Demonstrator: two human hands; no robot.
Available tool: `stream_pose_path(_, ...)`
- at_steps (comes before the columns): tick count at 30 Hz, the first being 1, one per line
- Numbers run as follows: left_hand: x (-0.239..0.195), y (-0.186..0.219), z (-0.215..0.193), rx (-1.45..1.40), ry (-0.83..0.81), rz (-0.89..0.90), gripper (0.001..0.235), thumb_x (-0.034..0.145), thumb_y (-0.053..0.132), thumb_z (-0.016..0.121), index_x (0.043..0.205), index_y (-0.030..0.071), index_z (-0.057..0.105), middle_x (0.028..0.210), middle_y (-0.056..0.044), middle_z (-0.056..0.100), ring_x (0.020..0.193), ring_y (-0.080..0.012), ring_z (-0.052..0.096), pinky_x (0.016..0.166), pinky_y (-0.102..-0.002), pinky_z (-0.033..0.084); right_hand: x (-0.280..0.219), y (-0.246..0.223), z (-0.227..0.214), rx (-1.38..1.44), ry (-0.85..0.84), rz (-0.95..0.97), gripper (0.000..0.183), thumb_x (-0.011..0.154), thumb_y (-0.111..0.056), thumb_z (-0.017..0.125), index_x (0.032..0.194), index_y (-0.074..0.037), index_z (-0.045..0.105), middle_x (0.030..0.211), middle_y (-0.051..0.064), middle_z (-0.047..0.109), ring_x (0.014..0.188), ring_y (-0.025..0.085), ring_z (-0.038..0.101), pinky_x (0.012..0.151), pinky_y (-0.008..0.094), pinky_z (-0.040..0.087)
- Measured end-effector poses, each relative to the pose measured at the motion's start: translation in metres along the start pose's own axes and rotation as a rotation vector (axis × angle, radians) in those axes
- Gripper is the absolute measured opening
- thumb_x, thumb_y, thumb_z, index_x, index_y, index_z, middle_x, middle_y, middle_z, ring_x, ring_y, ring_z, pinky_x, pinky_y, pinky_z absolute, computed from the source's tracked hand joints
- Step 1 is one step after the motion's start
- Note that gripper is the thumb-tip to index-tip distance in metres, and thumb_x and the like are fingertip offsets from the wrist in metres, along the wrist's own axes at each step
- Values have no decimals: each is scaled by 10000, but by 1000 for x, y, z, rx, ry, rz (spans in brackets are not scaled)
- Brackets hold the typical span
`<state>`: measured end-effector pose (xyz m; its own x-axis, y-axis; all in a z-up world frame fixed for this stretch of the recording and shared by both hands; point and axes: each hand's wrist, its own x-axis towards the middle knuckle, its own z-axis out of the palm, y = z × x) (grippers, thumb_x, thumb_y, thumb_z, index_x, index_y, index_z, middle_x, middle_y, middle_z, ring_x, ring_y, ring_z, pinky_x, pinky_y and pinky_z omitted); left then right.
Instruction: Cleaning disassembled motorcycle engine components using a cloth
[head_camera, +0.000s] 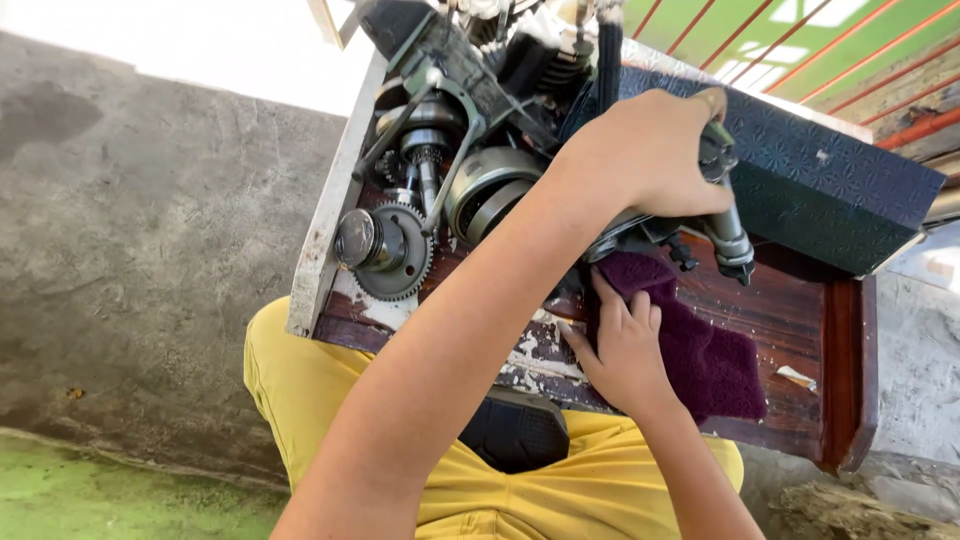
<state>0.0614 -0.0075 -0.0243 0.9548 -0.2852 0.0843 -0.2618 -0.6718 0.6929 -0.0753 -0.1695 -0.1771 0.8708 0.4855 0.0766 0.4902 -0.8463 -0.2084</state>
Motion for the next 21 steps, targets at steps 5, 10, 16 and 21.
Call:
stream_pose_path(5,2,8,8,102,14,104,766,595,480,815,1258,135,647,956,-38,809,728,-261,774,654,-376,633,-5,-10,7,185,-14,12,727,911,-345,595,1510,8,380,1384,175,550,944,306,405,931,432,329)
stream_pose_path(10,-7,11,16,101,-54,71,808,659,519,758,1368,179,573,1037,-95,767,887,-342,768,721,-479,636,-10,-7,33,-120,47,63,781,932,-487,547,1515,-2,358,1536,92,480,994,370,439,869,470,327)
stream_pose_path(16,-15,4,10,63,84,90,799,630,439,768,1316,67,595,893,-70,810,583,-218,763,488,-292,626,-5,-36,20,-95,103,178,915,941,-416,599,1565,130,212,1376,203,611,1013,380,428,959,505,304)
stream_pose_path(21,-15,19,15,132,51,185,677,633,422,823,1196,97,633,879,-48,795,652,-223,757,581,-325,633,-9,-28,8,24,19,79,619,941,-392,531,1371,47,461,1256,186,613,944,350,408,885,476,306)
